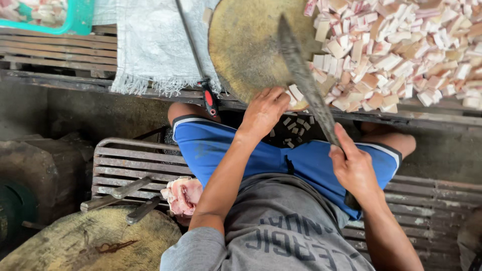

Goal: The person chops slabs of meat into small rectangular pieces using a cleaver on a wooden block and sharpens the cleaver with a honing rod.

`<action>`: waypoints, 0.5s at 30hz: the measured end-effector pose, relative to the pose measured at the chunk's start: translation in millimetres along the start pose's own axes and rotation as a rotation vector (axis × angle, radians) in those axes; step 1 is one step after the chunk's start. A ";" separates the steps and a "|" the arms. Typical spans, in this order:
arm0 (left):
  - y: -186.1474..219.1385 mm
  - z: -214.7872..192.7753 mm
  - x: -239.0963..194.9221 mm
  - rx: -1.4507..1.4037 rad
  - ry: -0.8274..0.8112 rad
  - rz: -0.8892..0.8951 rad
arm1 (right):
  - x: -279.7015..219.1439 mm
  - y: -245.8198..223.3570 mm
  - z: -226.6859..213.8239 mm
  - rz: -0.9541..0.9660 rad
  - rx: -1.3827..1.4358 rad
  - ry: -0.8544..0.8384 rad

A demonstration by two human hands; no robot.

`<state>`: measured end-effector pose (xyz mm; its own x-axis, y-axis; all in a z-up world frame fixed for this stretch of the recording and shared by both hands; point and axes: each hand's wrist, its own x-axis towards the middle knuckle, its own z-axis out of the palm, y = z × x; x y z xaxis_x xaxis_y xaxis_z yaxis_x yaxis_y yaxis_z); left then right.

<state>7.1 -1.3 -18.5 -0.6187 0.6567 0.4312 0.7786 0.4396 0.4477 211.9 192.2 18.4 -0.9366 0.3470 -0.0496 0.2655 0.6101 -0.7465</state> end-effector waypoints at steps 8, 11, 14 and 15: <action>-9.9 -13.0 -24.8 -0.252 0.338 -0.157 | -13.3 23.6 -11.0 -0.242 -0.384 -0.101; -3.2 -9.7 -21.4 -0.223 0.362 -0.076 | 28.1 33.9 -11.4 -0.480 -0.336 0.040; 8.1 -6.1 -4.5 -0.202 0.316 -0.036 | 82.0 32.5 -18.4 -0.337 -0.303 0.112; 11.3 -5.6 5.1 -0.201 0.308 -0.026 | 101.0 28.8 -21.3 -0.277 -0.309 0.096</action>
<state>12.1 3.6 -6.8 -0.6643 0.4182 0.6196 0.7451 0.3048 0.5932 129.8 260.0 6.1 -0.9605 0.1961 0.1976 0.0769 0.8690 -0.4887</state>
